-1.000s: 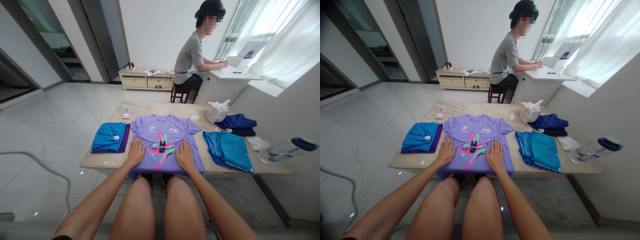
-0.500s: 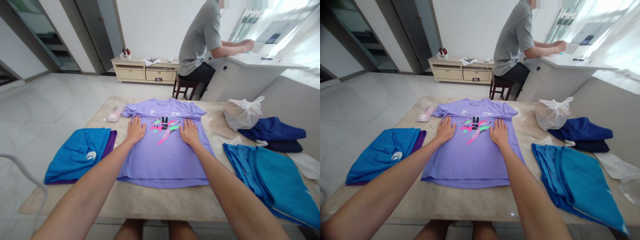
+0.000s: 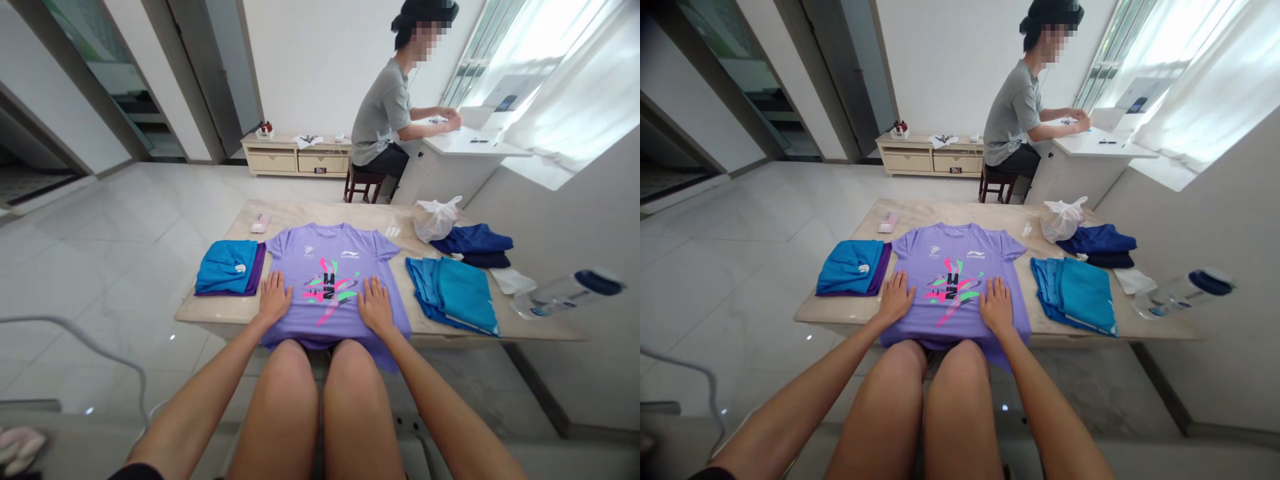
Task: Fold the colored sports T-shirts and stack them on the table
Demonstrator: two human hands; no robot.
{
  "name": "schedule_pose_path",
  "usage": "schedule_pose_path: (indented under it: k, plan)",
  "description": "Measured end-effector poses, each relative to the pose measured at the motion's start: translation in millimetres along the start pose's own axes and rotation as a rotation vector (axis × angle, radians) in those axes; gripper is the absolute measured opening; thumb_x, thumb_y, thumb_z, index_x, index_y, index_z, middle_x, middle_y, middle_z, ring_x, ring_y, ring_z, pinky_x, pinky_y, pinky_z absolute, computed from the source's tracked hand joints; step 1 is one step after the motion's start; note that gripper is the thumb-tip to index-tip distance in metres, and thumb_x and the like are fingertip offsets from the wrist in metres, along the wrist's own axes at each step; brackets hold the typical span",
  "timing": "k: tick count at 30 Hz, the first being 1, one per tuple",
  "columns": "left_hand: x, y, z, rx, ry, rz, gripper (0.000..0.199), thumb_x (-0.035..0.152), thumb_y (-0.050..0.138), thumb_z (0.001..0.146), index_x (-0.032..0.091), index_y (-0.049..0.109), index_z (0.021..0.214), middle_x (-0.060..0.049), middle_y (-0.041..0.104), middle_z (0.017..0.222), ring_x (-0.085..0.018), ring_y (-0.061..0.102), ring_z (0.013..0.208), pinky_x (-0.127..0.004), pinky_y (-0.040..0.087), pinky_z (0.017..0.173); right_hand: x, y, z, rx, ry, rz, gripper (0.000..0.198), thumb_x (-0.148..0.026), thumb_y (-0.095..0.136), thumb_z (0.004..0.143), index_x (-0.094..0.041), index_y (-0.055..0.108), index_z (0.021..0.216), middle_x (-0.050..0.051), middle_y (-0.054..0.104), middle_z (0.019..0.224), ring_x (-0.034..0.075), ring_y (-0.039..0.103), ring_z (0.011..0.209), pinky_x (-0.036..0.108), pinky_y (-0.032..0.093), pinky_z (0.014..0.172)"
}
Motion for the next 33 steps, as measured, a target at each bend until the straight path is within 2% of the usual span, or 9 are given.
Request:
schedule_pose_path:
  k: [3,5,8,13,17,21,26,29,33]
  plan:
    - [-6,-26,-38,-0.094,0.040,0.073,0.054,0.040,0.039,0.108,0.009,0.078,0.130,-0.026,0.075,0.136,-0.038,0.069,0.134,-0.058,0.037,0.127,7,-15,-45,0.016,-0.047,-0.035,0.058,-0.035,0.040,0.112,-0.006,0.058,0.158,0.025,0.048,0.170,0.035,0.045,0.157,0.047,0.035,0.127]
    - [-15,-39,-49,-0.155,0.022,0.076,0.053,0.042,0.038,0.109,0.013,0.082,0.113,-0.023,0.081,0.113,-0.037,0.078,0.113,-0.054,0.050,0.114,15,-28,-57,0.005,-0.062,-0.044,0.047,-0.031,0.041,0.110,-0.009,0.073,0.137,0.025,0.069,0.146,0.034,0.062,0.137,0.044,0.046,0.114]
    - [-25,-42,-46,-0.124,0.060,0.016,0.050,0.038,0.037,0.109,0.015,0.076,0.130,-0.022,0.080,0.123,-0.035,0.077,0.118,-0.046,0.055,0.105,25,-43,-47,0.026,-0.071,-0.020,0.040,-0.023,0.041,0.108,-0.012,0.076,0.124,0.021,0.077,0.124,0.031,0.069,0.120,0.039,0.051,0.103]
    - [-28,-5,-17,-0.011,0.174,-0.103,0.061,0.035,0.040,0.108,0.006,0.052,0.160,-0.024,0.051,0.168,-0.035,0.047,0.159,-0.053,0.036,0.131,25,-28,-4,0.079,-0.171,0.069,0.052,-0.019,0.042,0.104,-0.012,0.061,0.152,0.019,0.055,0.165,0.030,0.053,0.150,0.042,0.043,0.121]
    - [-37,29,-4,0.070,0.108,-0.131,0.068,0.041,0.035,0.110,0.005,0.042,0.168,-0.023,0.039,0.176,-0.035,0.034,0.166,-0.058,0.025,0.137,25,5,12,0.078,-0.094,0.082,0.062,-0.033,0.035,0.111,-0.010,0.047,0.167,0.017,0.037,0.179,0.030,0.030,0.167,0.050,0.024,0.135]
    - [-38,46,22,0.116,0.088,-0.084,0.069,0.046,0.034,0.112,0.012,0.040,0.171,-0.018,0.032,0.181,-0.034,0.027,0.169,-0.055,0.019,0.139,37,24,38,0.092,-0.029,0.049,0.067,-0.041,0.027,0.114,-0.012,0.039,0.173,0.014,0.025,0.183,0.029,0.021,0.170,0.050,0.016,0.138]
    - [-25,39,119,0.070,0.044,-0.052,0.068,0.051,0.038,0.111,0.020,0.043,0.172,-0.014,0.029,0.183,-0.038,0.021,0.171,-0.059,0.019,0.138,51,24,121,0.045,0.025,0.021,0.071,-0.048,0.025,0.114,-0.013,0.035,0.175,0.014,0.022,0.184,0.031,0.018,0.171,0.052,0.014,0.137]
    - [-14,23,166,0.023,-0.001,-0.038,0.072,0.051,0.039,0.110,0.014,0.041,0.172,-0.020,0.028,0.182,-0.042,0.020,0.170,-0.062,0.017,0.137,44,16,159,0.009,0.064,0.024,0.072,-0.047,0.025,0.114,-0.009,0.035,0.174,0.017,0.022,0.183,0.033,0.019,0.171,0.053,0.014,0.137]
    - [-2,11,146,0.101,0.065,-0.009,0.071,0.043,0.037,0.111,0.010,0.036,0.173,-0.020,0.029,0.182,-0.037,0.021,0.171,-0.059,0.011,0.139,21,8,140,0.079,0.022,0.018,0.071,-0.043,0.026,0.114,-0.006,0.033,0.174,0.019,0.021,0.183,0.033,0.017,0.171,0.055,0.011,0.137]
Point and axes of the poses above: each hand's wrist, its own z-axis towards the middle knuckle, its own y-axis out of the palm, x = y × z, the point moved 2 cm from there along z, towards the middle knuckle
